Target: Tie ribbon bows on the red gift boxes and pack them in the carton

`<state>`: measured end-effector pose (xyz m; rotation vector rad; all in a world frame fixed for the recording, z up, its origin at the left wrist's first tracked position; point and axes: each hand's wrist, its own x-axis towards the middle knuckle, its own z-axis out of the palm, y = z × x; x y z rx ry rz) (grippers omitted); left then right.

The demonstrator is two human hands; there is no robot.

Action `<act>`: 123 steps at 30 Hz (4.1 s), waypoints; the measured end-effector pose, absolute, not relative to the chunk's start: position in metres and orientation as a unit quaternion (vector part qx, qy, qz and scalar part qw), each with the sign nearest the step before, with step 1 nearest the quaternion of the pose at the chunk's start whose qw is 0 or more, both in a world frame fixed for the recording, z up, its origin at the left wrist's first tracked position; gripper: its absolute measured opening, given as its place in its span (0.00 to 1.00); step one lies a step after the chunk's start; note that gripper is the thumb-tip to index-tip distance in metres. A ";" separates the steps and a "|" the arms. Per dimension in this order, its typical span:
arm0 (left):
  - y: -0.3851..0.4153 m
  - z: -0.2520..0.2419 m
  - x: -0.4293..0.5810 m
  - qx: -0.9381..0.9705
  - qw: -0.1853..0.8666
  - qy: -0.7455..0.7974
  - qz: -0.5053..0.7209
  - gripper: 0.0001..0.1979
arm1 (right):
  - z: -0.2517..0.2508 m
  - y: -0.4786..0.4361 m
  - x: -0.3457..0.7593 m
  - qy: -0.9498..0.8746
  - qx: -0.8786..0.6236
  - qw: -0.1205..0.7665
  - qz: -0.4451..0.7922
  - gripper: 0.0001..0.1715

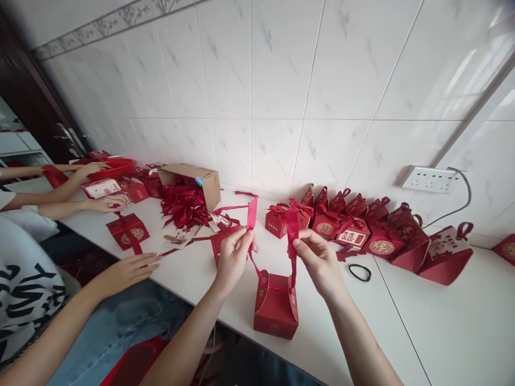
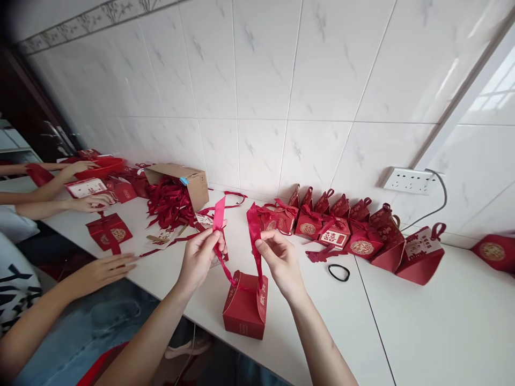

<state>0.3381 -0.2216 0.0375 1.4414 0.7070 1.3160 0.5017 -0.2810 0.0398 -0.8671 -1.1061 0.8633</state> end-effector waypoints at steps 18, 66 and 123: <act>-0.224 0.045 0.339 0.436 0.700 0.176 0.537 0.12 | 0.041 -0.306 0.512 -0.465 -0.397 0.702 0.364 0.08; -0.231 0.060 0.369 0.448 0.752 0.165 0.454 0.10 | 0.048 -0.289 0.495 -0.618 -0.414 0.662 0.095 0.04; -0.228 0.062 0.339 0.857 0.314 0.127 0.389 0.05 | 0.036 -0.304 0.483 -0.665 -0.566 0.485 0.050 0.14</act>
